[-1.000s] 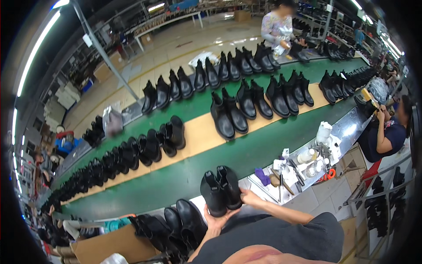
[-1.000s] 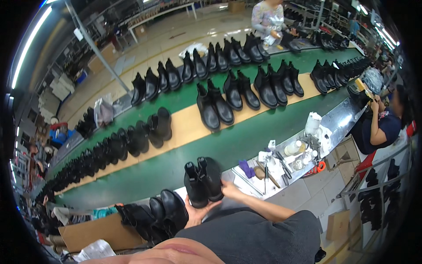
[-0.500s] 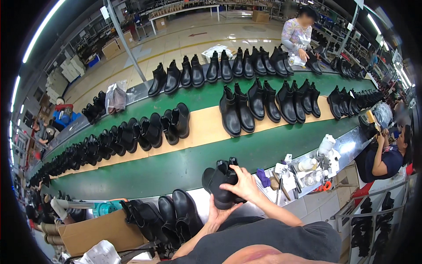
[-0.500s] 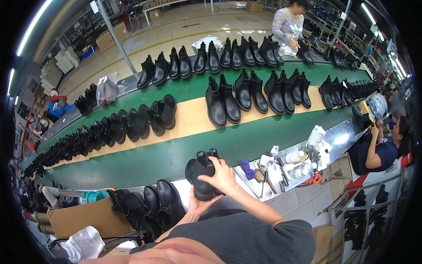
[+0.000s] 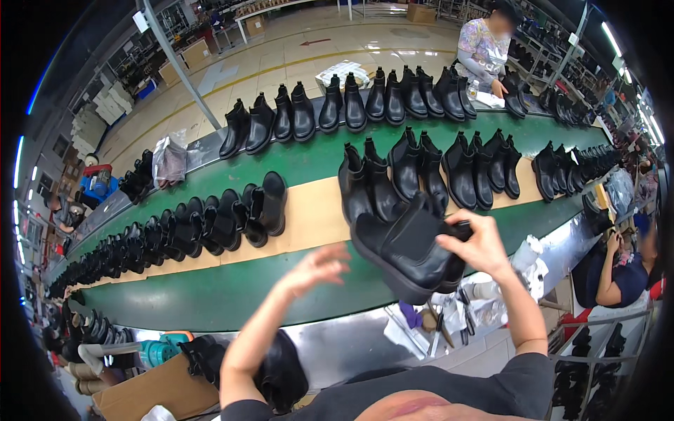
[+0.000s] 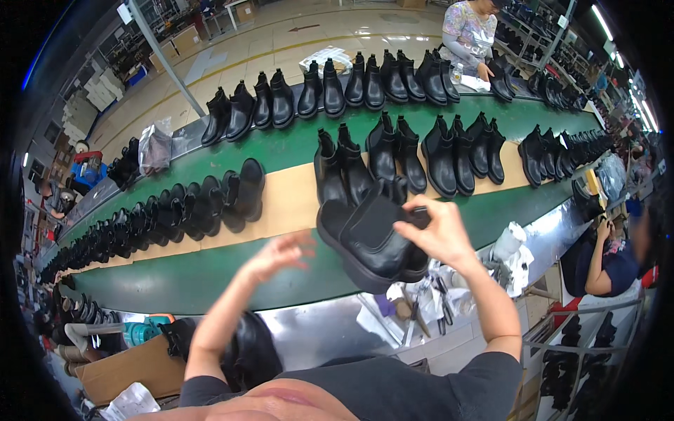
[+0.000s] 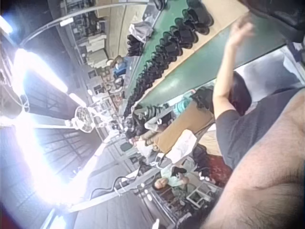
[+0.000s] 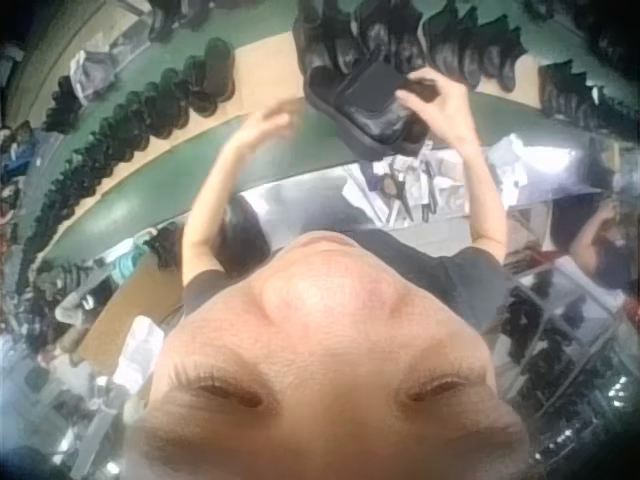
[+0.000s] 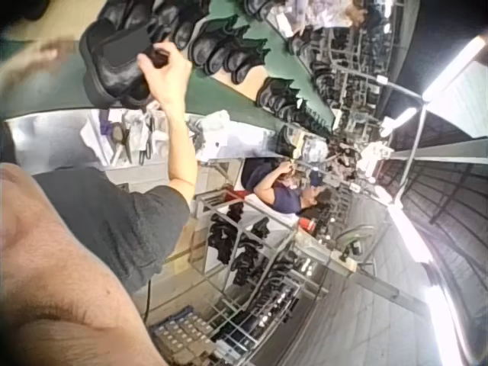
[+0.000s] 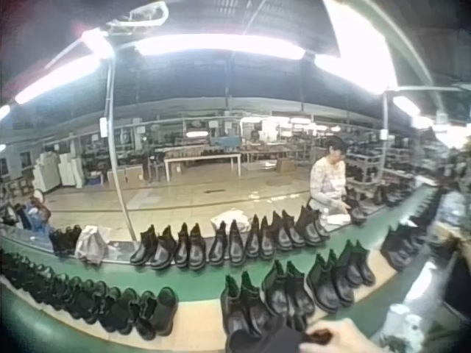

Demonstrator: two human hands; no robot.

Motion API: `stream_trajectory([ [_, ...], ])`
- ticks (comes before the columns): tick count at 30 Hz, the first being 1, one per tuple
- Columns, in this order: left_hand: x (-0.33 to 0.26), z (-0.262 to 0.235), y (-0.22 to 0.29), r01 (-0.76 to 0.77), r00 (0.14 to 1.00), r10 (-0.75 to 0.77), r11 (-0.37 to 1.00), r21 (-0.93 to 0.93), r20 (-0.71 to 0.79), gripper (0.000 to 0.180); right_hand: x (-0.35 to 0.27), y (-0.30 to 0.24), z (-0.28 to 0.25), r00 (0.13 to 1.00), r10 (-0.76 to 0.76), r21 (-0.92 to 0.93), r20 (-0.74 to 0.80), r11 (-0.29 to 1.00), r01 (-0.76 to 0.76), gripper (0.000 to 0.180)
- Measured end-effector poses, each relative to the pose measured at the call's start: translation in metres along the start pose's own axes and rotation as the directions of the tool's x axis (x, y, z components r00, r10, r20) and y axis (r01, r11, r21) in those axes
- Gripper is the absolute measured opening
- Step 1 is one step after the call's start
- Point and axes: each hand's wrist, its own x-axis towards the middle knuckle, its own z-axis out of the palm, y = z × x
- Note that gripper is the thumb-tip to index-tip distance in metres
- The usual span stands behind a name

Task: The person cleans and inspects black leather boots on a factory assembly line. They use a small brush to scrub the heels and sides, wipe the surfaces with a white cloth, and insert white paper stuffing into the boots to maintain their shape. The person handles the boots one by one, moving them along the green conveyor belt.

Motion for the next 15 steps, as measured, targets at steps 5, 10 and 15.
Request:
stream_trajectory([
  [5,0.117,-0.104,0.098,0.075,0.854,0.101,0.946,0.315,-0.510,0.075,0.058,0.028,-0.084,0.992,-0.019,-0.060,-0.121,0.998,0.011,0.022],
  [10,0.244,-0.197,0.142,0.289,0.814,0.346,0.456,0.842,-0.467,0.094,0.114,0.078,-0.118,0.950,-0.098,-0.164,-0.298,0.985,0.050,0.020],
  [15,0.362,-0.216,0.176,0.311,0.813,0.429,0.253,0.916,-0.394,0.098,0.148,0.145,-0.125,0.895,-0.012,-0.159,-0.447,0.985,-0.066,0.022],
])
